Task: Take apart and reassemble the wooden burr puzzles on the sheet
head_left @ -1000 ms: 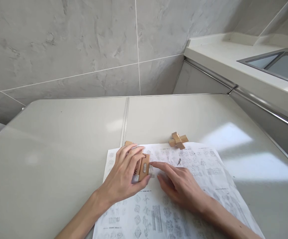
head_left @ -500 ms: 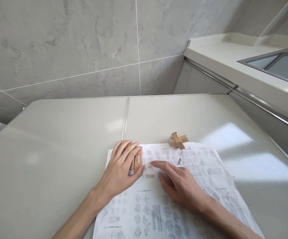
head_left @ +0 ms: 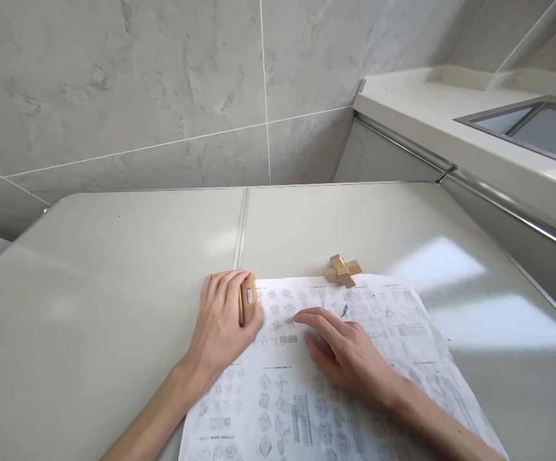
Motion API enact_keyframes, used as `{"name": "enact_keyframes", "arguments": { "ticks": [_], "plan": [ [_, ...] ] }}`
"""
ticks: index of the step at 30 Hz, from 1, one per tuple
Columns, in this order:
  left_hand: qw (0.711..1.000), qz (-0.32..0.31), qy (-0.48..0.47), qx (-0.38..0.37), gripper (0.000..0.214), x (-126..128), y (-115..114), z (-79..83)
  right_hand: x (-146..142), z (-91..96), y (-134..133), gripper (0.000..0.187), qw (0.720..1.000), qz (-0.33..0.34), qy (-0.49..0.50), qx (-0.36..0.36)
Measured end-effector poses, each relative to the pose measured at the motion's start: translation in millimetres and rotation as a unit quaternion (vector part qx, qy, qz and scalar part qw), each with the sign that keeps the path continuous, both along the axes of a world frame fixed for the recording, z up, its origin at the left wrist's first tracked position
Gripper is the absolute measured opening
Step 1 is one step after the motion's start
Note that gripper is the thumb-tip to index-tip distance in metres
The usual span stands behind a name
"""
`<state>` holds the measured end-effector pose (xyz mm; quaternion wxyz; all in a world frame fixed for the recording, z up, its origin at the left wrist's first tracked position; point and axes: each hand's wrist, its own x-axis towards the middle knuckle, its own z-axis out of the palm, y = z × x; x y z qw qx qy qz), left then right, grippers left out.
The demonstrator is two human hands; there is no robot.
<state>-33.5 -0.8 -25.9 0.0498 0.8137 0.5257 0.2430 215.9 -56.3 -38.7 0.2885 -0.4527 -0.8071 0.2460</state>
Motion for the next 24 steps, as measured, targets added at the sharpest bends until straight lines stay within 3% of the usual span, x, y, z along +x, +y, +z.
{"name": "enact_keyframes", "arguments": {
  "ticks": [4, 9, 17, 24],
  "plan": [
    [1.000, 0.014, -0.008, 0.003, 0.045, -1.0, 0.0, -0.1, 0.7, 1.3, -0.2, 0.027, 0.998, -0.017, 0.039, -0.043],
    [0.999, 0.029, -0.018, 0.003, 0.045, -1.5, 0.0, -1.0, 3.1, -1.5, 0.6, 0.020, 0.981, -0.088, 0.121, -0.123],
    [0.998, 0.035, -0.026, 0.044, 0.041, -4.3, 2.0, 0.0, 4.5, -4.2, 6.3, 0.038, 0.916, -0.181, 0.308, -0.182],
    [0.995, -0.057, -0.054, 0.066, 0.043, -0.5, -1.4, 3.1, 7.5, -2.2, 9.1, 0.052, 0.896, -0.194, 0.339, -0.209]
  ]
}}
